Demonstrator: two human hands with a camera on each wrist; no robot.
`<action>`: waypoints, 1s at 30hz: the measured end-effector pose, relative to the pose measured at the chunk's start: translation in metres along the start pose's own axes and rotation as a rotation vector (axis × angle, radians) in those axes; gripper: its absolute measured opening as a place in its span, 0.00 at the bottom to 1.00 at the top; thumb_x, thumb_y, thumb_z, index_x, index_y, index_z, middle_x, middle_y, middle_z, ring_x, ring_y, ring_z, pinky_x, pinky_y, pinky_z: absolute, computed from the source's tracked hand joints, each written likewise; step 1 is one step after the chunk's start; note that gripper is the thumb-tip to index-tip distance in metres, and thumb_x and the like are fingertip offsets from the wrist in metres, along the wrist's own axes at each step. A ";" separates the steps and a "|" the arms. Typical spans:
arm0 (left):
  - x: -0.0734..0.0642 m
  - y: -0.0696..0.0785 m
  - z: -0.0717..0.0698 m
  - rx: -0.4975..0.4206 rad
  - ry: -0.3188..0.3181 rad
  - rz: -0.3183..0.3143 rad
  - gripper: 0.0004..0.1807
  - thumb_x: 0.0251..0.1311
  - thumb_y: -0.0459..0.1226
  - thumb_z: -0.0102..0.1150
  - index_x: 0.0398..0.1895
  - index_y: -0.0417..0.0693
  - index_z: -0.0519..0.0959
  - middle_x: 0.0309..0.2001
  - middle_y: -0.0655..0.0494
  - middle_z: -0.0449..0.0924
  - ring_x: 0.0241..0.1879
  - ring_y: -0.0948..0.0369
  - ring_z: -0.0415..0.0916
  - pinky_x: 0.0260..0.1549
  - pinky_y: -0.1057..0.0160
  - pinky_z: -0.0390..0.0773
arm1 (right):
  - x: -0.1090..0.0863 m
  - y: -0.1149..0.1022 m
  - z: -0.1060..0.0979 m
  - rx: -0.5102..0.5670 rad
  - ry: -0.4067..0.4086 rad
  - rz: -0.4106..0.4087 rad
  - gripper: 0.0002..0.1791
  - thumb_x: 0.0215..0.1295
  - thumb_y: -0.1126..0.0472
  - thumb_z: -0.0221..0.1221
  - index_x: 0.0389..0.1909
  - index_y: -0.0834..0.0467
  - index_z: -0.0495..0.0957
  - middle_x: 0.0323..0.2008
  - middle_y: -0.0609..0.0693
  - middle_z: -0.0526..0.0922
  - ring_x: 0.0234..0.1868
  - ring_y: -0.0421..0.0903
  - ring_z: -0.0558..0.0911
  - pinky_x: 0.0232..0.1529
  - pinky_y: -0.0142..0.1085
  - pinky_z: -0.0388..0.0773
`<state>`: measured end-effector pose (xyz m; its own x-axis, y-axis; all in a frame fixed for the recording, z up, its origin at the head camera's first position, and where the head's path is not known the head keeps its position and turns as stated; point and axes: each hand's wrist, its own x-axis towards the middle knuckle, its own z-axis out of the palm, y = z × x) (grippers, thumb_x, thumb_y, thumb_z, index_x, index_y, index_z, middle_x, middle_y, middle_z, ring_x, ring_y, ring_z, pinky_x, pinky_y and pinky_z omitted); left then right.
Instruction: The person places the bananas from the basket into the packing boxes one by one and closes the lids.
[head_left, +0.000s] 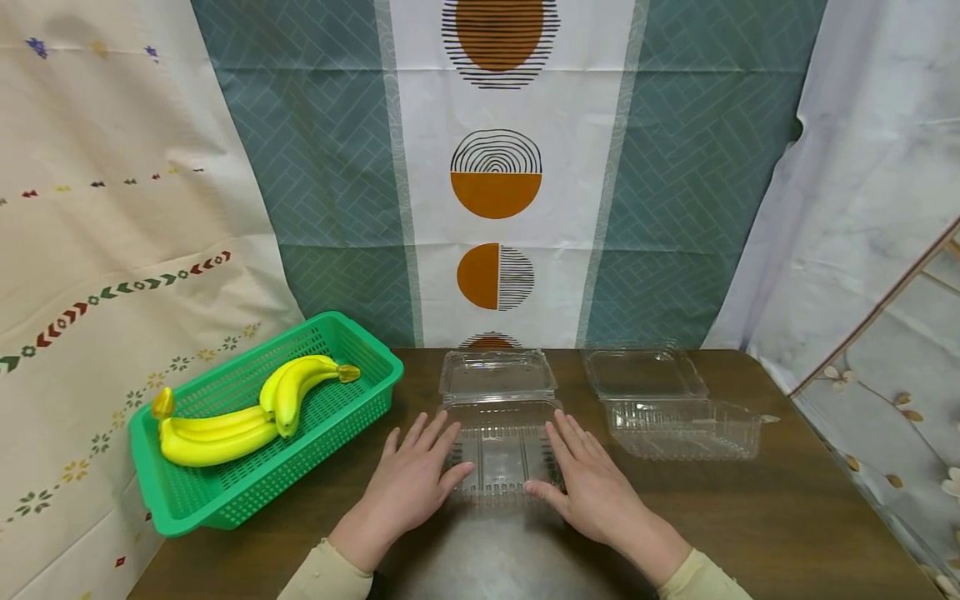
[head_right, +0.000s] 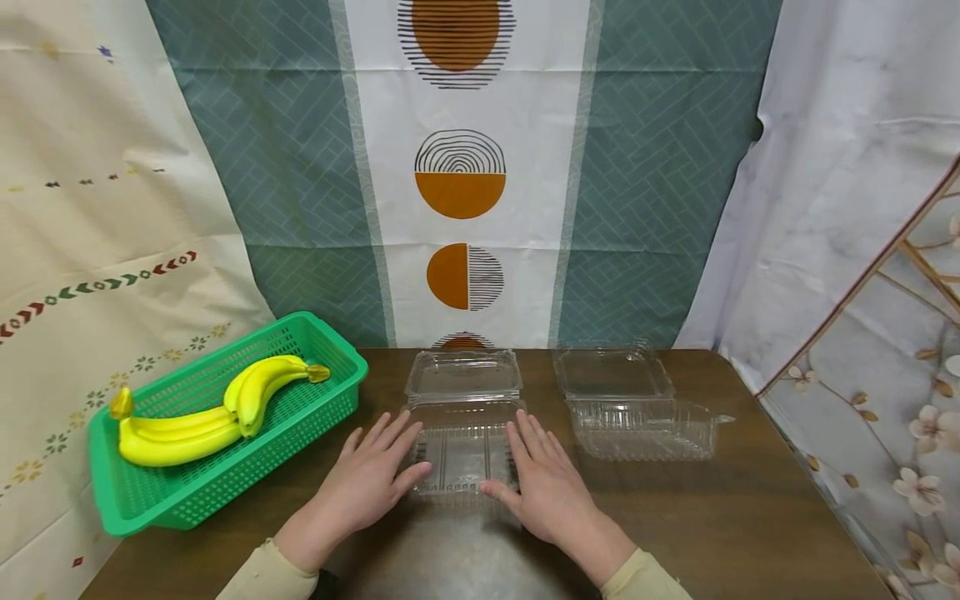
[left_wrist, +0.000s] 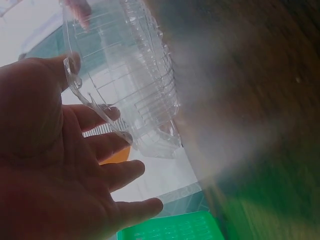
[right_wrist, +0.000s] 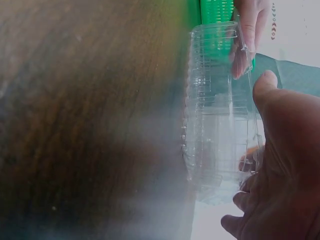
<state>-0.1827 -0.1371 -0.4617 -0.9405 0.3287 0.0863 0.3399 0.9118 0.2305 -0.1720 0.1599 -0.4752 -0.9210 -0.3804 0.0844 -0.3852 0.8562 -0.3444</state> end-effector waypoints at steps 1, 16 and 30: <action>0.000 0.000 0.000 -0.001 -0.002 0.000 0.41 0.79 0.63 0.57 0.84 0.50 0.70 0.86 0.46 0.61 0.85 0.39 0.55 0.76 0.24 0.55 | 0.000 0.000 0.000 0.004 -0.003 0.003 0.58 0.77 0.25 0.54 0.88 0.65 0.55 0.89 0.61 0.46 0.89 0.61 0.48 0.84 0.60 0.51; -0.001 0.000 -0.003 -0.017 0.003 0.010 0.40 0.80 0.61 0.58 0.84 0.49 0.71 0.85 0.44 0.61 0.85 0.39 0.55 0.76 0.25 0.57 | 0.001 -0.001 0.000 0.055 -0.015 0.020 0.59 0.75 0.25 0.57 0.88 0.64 0.55 0.90 0.60 0.45 0.89 0.60 0.47 0.84 0.60 0.51; -0.002 -0.001 -0.007 -0.022 0.033 0.026 0.39 0.81 0.60 0.58 0.84 0.48 0.71 0.85 0.44 0.61 0.85 0.39 0.54 0.76 0.27 0.58 | 0.003 0.001 0.002 0.090 -0.006 0.033 0.60 0.75 0.26 0.60 0.89 0.63 0.52 0.89 0.60 0.45 0.89 0.60 0.47 0.84 0.62 0.51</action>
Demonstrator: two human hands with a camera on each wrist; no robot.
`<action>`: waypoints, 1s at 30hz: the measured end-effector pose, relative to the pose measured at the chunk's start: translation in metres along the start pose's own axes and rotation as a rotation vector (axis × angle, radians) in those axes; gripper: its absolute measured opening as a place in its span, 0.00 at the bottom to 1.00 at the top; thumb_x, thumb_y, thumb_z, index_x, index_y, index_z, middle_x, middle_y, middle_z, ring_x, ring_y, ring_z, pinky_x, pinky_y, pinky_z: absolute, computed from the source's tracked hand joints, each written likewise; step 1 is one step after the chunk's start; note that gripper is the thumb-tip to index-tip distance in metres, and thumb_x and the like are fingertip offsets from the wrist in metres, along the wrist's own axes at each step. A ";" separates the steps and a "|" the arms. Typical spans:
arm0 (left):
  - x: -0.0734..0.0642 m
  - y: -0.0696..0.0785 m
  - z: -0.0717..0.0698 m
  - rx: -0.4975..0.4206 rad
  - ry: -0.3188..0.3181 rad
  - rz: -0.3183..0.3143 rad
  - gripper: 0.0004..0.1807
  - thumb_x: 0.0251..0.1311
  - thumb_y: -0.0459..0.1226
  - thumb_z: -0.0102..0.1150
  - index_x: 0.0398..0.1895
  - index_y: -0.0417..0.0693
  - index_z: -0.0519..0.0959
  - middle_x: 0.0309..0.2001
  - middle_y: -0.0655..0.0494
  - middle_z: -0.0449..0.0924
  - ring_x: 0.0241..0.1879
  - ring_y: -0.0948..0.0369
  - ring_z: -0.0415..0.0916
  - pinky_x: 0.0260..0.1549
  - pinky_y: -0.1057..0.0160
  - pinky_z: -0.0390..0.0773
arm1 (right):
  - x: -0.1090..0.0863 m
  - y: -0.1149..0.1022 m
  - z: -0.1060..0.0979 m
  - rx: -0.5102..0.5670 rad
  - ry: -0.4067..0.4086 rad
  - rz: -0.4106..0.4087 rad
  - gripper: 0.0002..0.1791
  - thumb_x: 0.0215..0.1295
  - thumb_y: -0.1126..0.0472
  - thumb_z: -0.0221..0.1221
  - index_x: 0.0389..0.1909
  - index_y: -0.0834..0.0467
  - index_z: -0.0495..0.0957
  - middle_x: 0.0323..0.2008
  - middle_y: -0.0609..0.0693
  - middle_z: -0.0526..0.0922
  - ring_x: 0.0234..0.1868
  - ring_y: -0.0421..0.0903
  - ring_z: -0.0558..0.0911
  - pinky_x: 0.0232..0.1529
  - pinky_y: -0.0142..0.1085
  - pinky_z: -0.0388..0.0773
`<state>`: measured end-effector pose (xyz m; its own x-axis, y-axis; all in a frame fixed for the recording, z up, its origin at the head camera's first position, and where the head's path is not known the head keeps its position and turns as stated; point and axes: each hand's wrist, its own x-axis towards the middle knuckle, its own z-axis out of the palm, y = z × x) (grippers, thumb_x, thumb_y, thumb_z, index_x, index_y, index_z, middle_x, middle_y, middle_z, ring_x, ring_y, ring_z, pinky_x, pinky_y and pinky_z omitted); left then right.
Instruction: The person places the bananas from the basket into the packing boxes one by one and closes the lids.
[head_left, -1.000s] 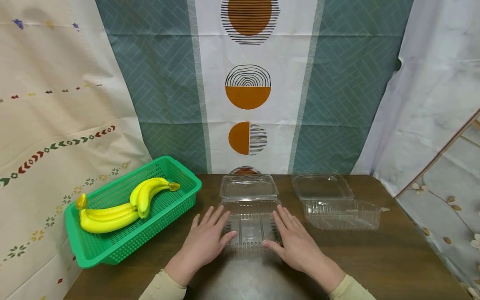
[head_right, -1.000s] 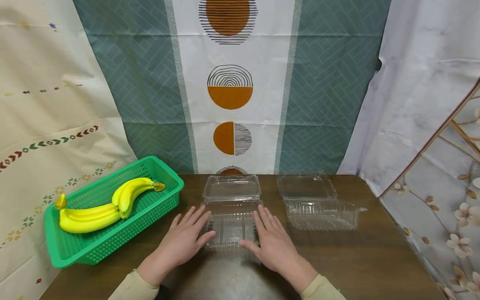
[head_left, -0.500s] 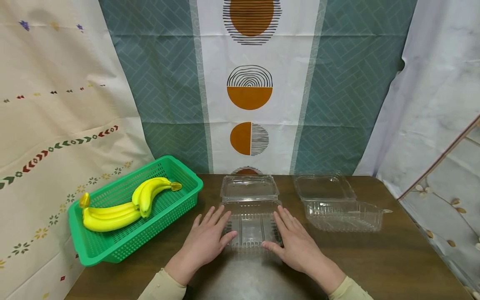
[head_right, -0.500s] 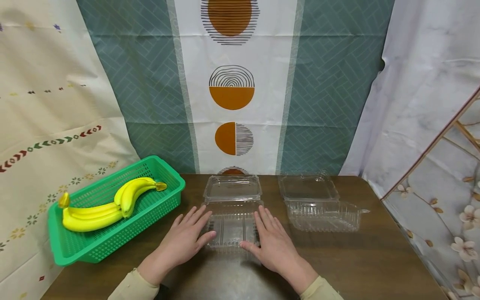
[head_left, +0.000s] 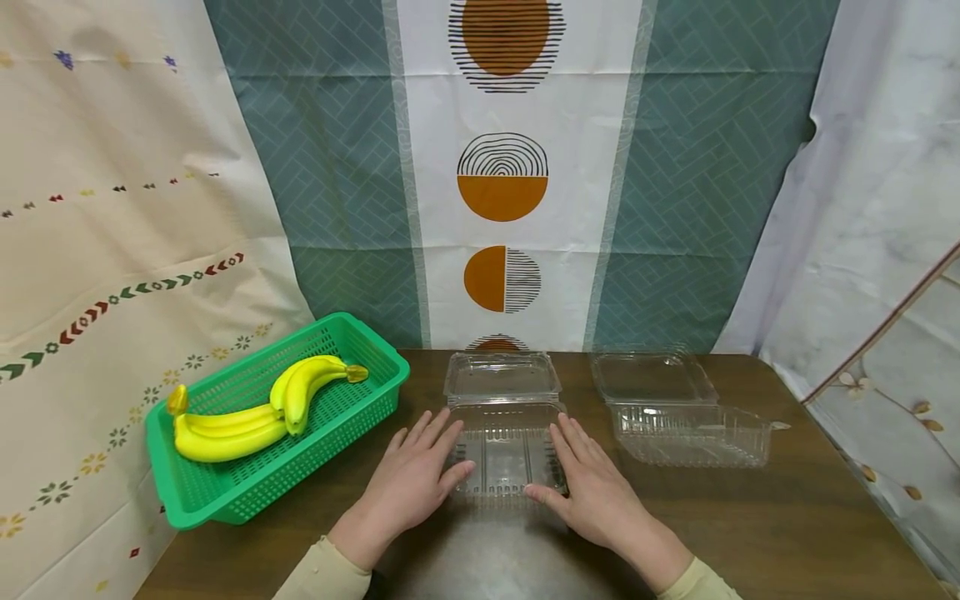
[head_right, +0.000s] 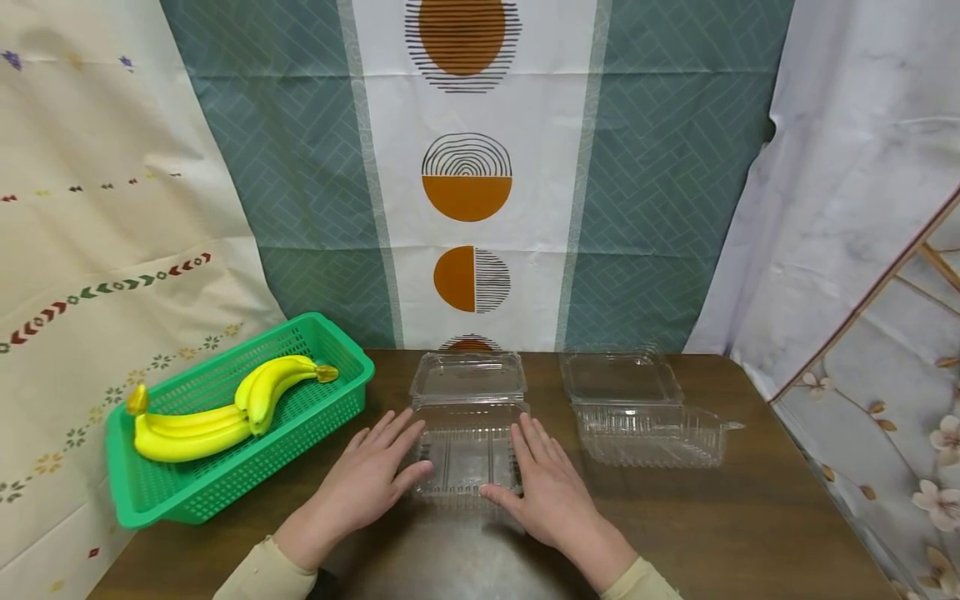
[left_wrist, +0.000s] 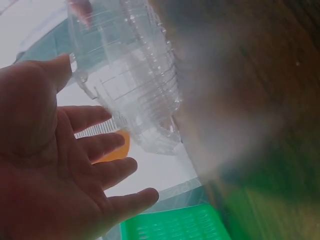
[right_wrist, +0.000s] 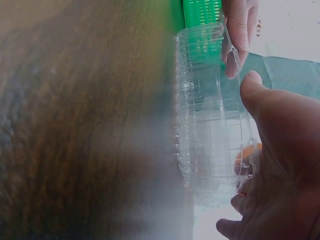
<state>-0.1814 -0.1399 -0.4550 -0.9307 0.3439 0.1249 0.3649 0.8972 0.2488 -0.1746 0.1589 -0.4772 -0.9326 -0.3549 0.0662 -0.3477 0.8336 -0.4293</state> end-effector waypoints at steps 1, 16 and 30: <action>0.000 0.000 -0.001 0.006 0.005 0.002 0.39 0.81 0.60 0.58 0.84 0.48 0.71 0.85 0.44 0.61 0.85 0.39 0.55 0.76 0.28 0.59 | 0.000 0.000 0.000 0.002 0.000 0.001 0.59 0.75 0.27 0.61 0.89 0.63 0.52 0.89 0.60 0.45 0.89 0.60 0.47 0.84 0.62 0.51; -0.007 -0.002 -0.031 0.109 0.132 0.016 0.39 0.78 0.60 0.62 0.82 0.48 0.73 0.84 0.43 0.63 0.85 0.40 0.54 0.78 0.28 0.56 | 0.001 -0.002 0.001 0.005 0.000 0.026 0.59 0.75 0.26 0.61 0.89 0.63 0.53 0.90 0.58 0.44 0.89 0.61 0.48 0.83 0.62 0.53; -0.009 -0.021 -0.070 0.227 0.259 0.064 0.40 0.77 0.57 0.66 0.81 0.43 0.73 0.81 0.40 0.68 0.81 0.36 0.63 0.73 0.28 0.65 | 0.001 0.000 0.002 -0.001 -0.002 0.023 0.61 0.74 0.24 0.59 0.89 0.61 0.52 0.90 0.57 0.42 0.89 0.60 0.47 0.83 0.62 0.53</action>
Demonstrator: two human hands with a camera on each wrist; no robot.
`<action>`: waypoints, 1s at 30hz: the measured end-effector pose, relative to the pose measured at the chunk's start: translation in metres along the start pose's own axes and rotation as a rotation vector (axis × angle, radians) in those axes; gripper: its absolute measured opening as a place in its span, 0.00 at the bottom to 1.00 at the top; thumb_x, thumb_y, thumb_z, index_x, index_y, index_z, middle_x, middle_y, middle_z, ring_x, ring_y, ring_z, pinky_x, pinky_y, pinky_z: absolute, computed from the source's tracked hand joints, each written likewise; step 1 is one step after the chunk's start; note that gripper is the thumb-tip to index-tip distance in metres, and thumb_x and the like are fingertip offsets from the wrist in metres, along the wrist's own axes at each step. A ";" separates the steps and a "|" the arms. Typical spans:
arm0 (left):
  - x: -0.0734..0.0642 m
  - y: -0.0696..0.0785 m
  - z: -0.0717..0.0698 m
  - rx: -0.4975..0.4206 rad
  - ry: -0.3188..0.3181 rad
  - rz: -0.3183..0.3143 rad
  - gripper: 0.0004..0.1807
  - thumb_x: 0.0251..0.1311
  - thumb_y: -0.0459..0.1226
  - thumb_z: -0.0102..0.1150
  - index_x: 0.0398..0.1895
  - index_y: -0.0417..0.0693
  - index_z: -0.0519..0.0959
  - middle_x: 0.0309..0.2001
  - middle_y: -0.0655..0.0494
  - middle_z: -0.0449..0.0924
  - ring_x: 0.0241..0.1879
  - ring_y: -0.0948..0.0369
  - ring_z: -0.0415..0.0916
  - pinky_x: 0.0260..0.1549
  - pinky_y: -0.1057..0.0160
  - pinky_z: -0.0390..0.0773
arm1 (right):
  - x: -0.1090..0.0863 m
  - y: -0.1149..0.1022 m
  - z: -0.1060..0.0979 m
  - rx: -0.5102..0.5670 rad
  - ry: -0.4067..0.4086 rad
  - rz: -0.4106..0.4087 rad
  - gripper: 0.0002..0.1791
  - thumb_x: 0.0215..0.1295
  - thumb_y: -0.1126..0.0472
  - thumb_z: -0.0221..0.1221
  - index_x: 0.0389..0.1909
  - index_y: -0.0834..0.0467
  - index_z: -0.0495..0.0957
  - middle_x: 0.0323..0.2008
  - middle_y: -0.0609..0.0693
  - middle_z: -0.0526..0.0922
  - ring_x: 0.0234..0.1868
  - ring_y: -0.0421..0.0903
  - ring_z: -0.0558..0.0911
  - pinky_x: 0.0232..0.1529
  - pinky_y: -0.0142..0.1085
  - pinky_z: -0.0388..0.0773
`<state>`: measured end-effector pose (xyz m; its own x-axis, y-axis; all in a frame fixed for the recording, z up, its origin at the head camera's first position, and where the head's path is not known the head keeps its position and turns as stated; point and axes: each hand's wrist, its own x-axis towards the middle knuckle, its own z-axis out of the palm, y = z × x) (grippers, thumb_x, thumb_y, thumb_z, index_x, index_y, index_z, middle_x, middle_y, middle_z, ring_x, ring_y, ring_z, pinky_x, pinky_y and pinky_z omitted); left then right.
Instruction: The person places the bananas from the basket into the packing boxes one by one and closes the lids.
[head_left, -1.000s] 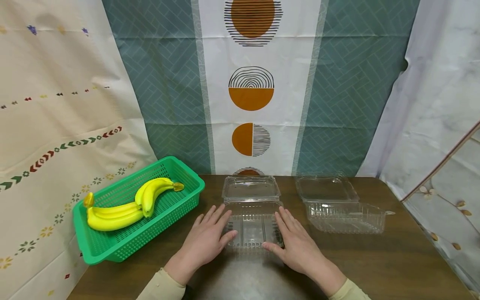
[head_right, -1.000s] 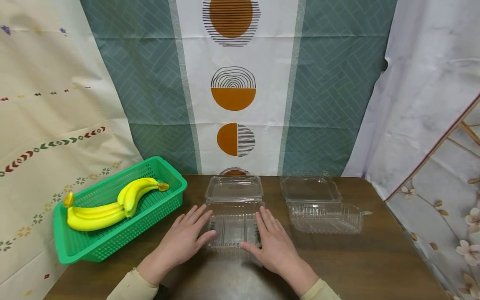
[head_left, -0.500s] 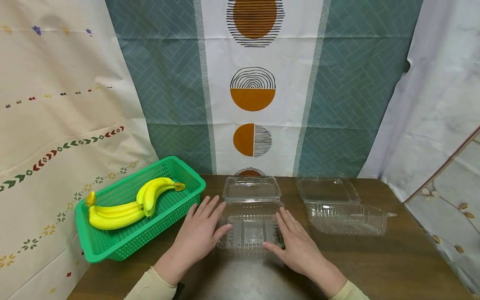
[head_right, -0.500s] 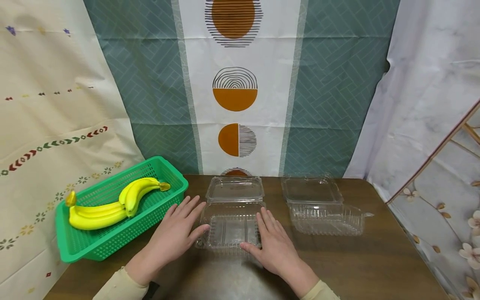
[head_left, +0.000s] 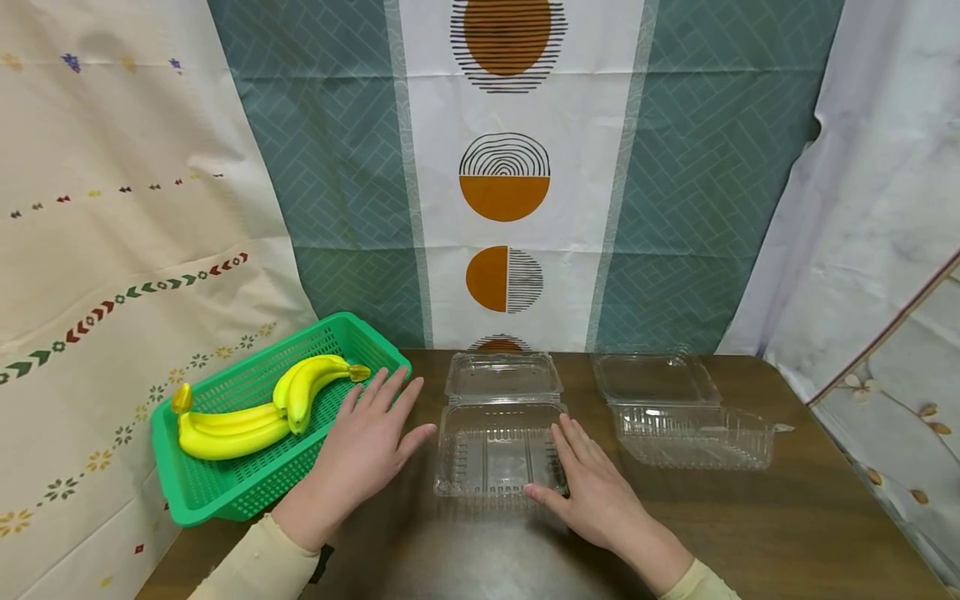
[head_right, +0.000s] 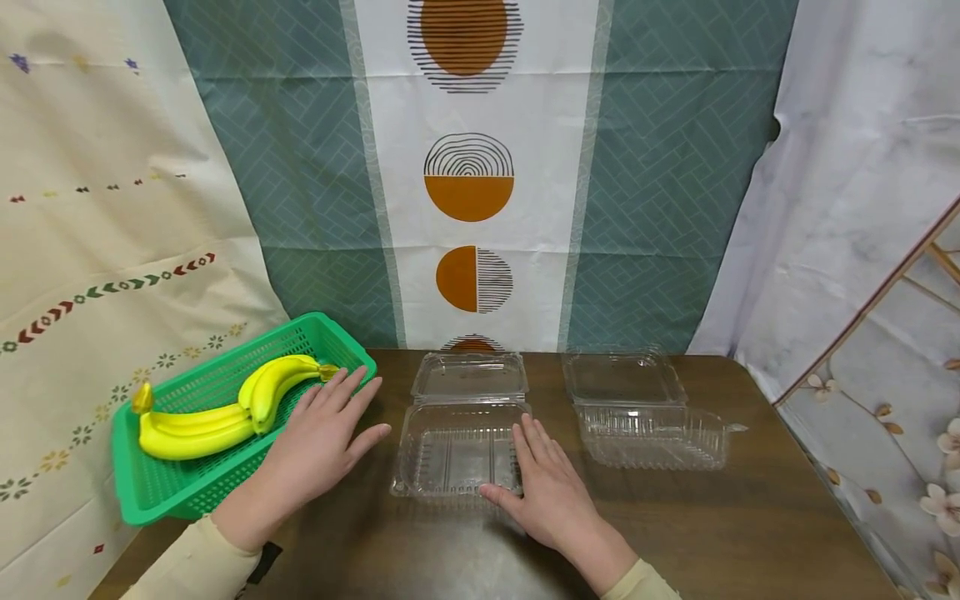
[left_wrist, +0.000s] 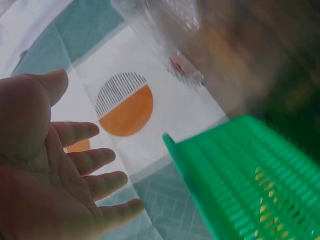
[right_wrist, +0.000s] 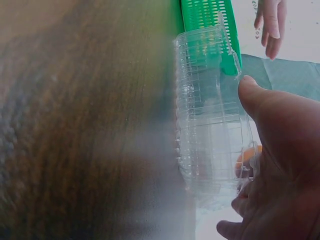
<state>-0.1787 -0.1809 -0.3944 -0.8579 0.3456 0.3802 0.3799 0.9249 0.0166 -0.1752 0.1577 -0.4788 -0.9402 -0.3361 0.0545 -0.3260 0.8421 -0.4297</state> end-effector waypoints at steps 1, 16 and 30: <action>0.001 -0.003 -0.002 0.006 0.003 0.000 0.40 0.77 0.57 0.66 0.81 0.43 0.73 0.81 0.40 0.68 0.81 0.36 0.63 0.73 0.29 0.65 | 0.000 0.000 0.000 0.002 0.003 -0.001 0.60 0.74 0.25 0.60 0.89 0.62 0.52 0.90 0.57 0.43 0.89 0.60 0.47 0.83 0.62 0.53; 0.010 -0.039 -0.020 0.082 -0.020 -0.041 0.42 0.75 0.55 0.69 0.82 0.40 0.71 0.79 0.34 0.69 0.78 0.32 0.64 0.71 0.27 0.66 | 0.000 0.000 0.000 0.013 0.007 -0.004 0.60 0.75 0.27 0.62 0.89 0.63 0.52 0.90 0.58 0.43 0.89 0.61 0.48 0.83 0.62 0.53; 0.015 -0.072 -0.029 0.123 -0.083 -0.103 0.43 0.79 0.54 0.64 0.84 0.39 0.66 0.80 0.31 0.65 0.79 0.30 0.62 0.71 0.25 0.63 | -0.002 -0.001 -0.002 0.030 -0.001 -0.004 0.59 0.75 0.28 0.62 0.89 0.63 0.52 0.90 0.58 0.44 0.89 0.61 0.48 0.83 0.62 0.53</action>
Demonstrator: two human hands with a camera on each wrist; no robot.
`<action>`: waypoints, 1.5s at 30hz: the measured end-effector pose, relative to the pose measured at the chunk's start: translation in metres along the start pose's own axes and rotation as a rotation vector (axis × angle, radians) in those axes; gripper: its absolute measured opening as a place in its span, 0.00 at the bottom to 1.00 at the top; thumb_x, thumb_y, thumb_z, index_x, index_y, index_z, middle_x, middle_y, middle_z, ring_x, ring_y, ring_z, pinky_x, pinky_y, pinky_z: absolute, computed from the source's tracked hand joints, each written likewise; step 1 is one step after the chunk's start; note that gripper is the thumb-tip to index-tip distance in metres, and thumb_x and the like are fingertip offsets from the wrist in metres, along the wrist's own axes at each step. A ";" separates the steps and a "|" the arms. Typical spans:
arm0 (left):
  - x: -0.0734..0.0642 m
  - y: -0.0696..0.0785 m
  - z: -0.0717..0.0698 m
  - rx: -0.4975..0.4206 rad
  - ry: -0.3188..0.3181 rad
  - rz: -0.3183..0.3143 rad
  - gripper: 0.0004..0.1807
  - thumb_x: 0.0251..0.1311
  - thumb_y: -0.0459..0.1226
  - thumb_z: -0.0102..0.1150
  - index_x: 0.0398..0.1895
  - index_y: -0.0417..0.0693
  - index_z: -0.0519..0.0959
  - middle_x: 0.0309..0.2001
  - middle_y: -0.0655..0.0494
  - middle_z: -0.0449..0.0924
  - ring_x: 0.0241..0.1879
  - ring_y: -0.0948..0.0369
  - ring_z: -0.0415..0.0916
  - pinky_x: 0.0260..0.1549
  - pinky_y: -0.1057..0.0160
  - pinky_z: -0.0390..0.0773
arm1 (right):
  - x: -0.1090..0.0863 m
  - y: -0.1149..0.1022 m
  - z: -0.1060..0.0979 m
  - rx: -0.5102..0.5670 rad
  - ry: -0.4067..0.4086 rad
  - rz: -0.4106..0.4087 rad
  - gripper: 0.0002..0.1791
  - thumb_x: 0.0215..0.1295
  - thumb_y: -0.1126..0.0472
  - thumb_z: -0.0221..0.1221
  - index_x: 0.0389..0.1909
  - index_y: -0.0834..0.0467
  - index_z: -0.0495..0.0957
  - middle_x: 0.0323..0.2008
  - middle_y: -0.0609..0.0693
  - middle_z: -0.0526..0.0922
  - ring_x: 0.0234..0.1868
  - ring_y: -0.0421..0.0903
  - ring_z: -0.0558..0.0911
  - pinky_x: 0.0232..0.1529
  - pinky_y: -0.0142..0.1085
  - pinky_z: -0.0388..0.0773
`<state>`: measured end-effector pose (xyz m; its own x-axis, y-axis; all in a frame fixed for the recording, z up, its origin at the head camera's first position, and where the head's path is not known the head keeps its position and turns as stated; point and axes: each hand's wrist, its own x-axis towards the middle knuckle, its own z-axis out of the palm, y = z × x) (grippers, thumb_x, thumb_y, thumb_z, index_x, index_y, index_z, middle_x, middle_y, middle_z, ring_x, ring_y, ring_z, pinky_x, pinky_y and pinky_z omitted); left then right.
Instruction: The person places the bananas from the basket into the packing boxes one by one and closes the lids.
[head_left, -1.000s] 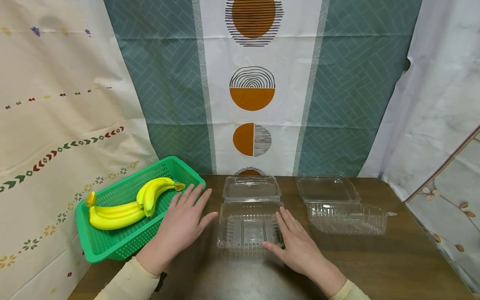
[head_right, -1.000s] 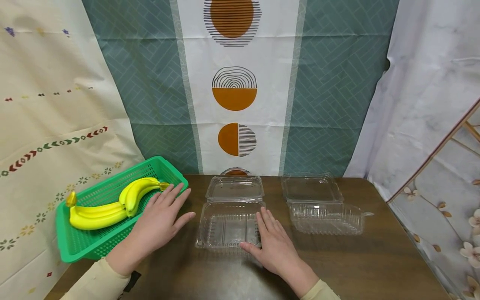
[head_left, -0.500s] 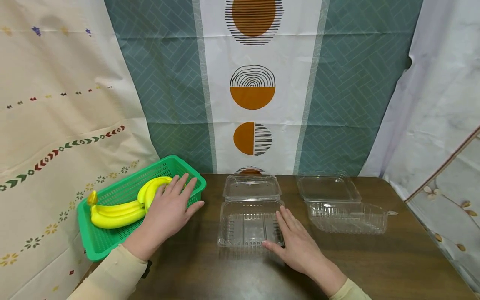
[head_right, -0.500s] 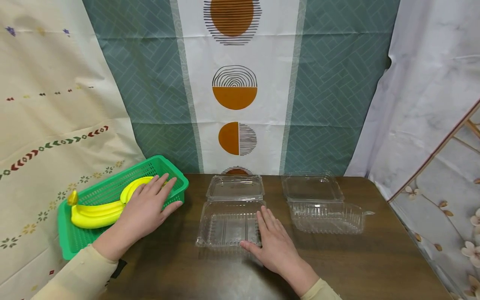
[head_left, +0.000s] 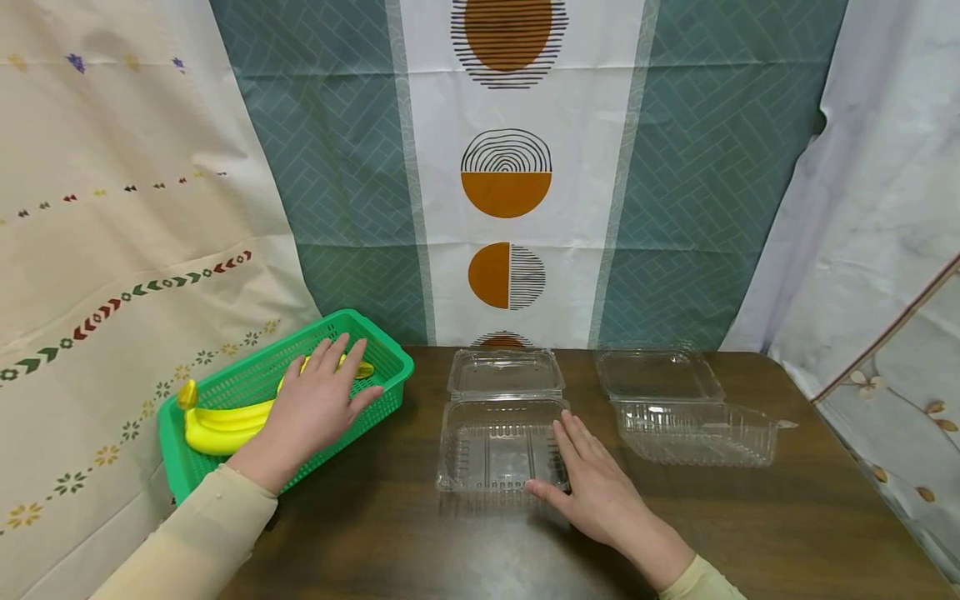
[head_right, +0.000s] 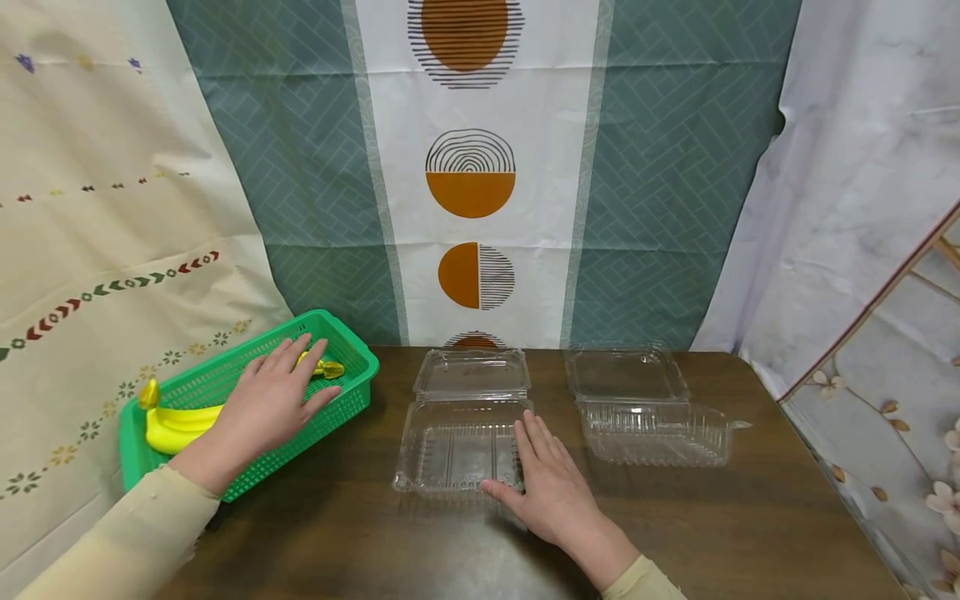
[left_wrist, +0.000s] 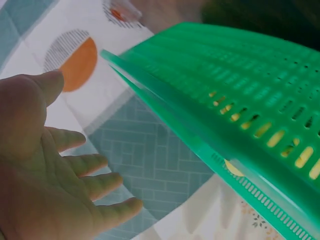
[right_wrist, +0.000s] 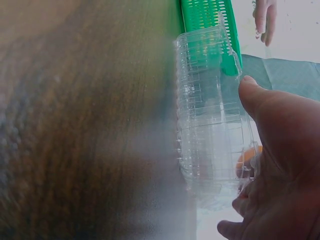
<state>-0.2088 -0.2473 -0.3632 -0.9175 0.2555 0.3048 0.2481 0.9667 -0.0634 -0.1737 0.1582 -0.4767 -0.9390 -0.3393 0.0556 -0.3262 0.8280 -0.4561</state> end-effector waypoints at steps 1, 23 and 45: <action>0.000 -0.002 0.001 -0.003 -0.005 -0.006 0.43 0.79 0.55 0.64 0.85 0.39 0.65 0.81 0.30 0.64 0.79 0.30 0.61 0.71 0.24 0.63 | 0.000 0.000 0.000 -0.001 -0.001 0.001 0.59 0.75 0.28 0.62 0.89 0.63 0.52 0.90 0.58 0.43 0.89 0.61 0.48 0.83 0.62 0.52; 0.012 -0.047 0.005 -0.037 -0.070 -0.083 0.45 0.82 0.55 0.59 0.86 0.33 0.60 0.82 0.26 0.59 0.80 0.27 0.54 0.70 0.22 0.60 | 0.000 -0.001 -0.002 -0.002 0.013 -0.011 0.59 0.75 0.28 0.61 0.89 0.64 0.52 0.90 0.58 0.43 0.89 0.62 0.48 0.83 0.62 0.52; 0.014 -0.074 0.005 -0.074 -0.213 -0.166 0.46 0.84 0.58 0.53 0.86 0.30 0.57 0.82 0.22 0.54 0.79 0.24 0.53 0.70 0.19 0.57 | 0.000 0.001 0.002 0.010 0.009 0.011 0.60 0.74 0.27 0.62 0.89 0.64 0.52 0.90 0.57 0.42 0.89 0.60 0.47 0.82 0.63 0.55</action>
<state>-0.2414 -0.3151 -0.3593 -0.9903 0.0987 0.0978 0.1032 0.9937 0.0426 -0.1737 0.1577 -0.4789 -0.9437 -0.3255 0.0587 -0.3143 0.8274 -0.4655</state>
